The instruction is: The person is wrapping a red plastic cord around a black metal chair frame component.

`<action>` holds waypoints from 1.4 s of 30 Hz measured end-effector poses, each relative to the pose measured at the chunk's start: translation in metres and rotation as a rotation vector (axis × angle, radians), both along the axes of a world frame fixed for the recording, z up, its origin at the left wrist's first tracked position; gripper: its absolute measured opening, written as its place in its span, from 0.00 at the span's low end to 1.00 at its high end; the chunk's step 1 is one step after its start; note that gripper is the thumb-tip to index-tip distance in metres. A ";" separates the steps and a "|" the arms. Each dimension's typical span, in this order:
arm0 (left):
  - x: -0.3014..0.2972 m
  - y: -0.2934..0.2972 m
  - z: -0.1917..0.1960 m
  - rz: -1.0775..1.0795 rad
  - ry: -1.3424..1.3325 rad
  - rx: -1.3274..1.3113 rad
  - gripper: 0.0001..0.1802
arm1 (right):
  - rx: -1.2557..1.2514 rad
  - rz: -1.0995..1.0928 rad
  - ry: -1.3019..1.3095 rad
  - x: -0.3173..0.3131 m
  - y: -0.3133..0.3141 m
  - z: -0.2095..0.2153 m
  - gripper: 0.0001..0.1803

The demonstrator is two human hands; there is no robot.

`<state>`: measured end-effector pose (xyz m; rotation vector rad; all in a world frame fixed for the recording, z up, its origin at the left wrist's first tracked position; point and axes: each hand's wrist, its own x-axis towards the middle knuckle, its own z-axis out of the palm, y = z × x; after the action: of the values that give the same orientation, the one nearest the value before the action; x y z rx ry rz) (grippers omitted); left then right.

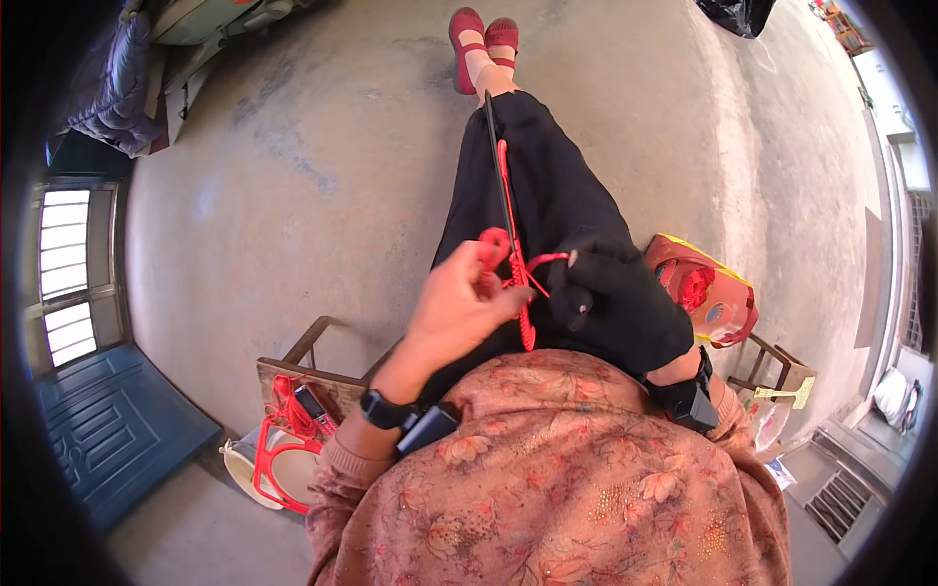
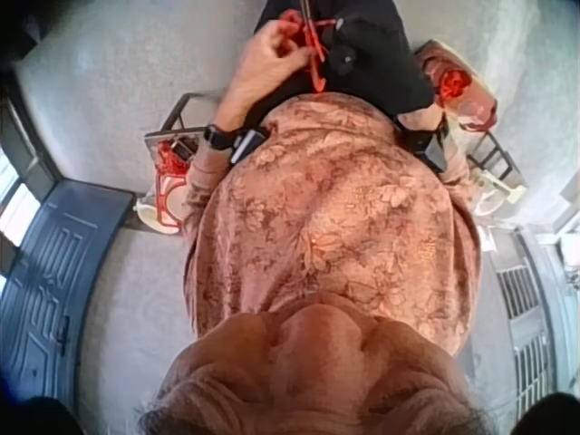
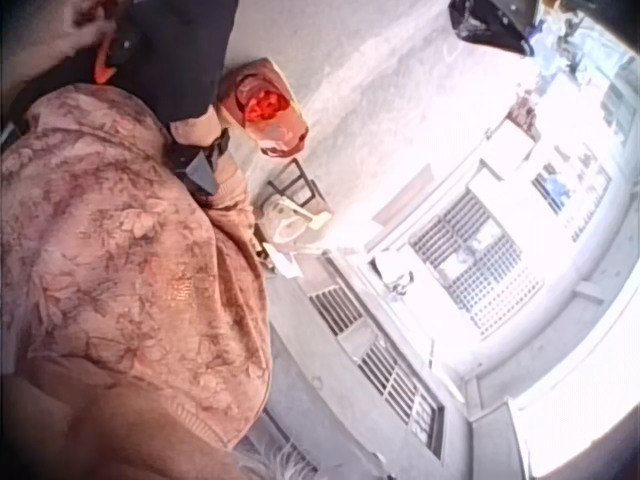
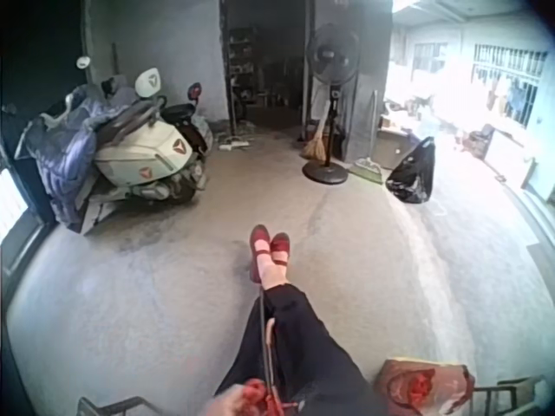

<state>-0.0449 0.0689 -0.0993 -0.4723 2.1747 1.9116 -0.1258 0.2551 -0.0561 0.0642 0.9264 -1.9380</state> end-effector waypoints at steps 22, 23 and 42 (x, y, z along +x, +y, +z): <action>0.005 -0.006 -0.009 -0.362 0.071 -0.564 0.08 | 0.795 0.547 1.077 -0.001 -0.022 -0.059 0.10; 0.004 -0.005 -0.012 -0.369 0.024 -0.549 0.12 | 0.814 0.487 1.091 0.001 -0.023 -0.061 0.10; -0.001 -0.026 0.029 0.563 -0.006 1.476 0.33 | 0.330 0.019 0.924 -0.005 0.025 0.032 0.11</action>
<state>-0.0463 0.0425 -0.0698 -0.7219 0.1491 3.0188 -0.1310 0.2804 -0.0239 -0.6979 1.8235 -1.7563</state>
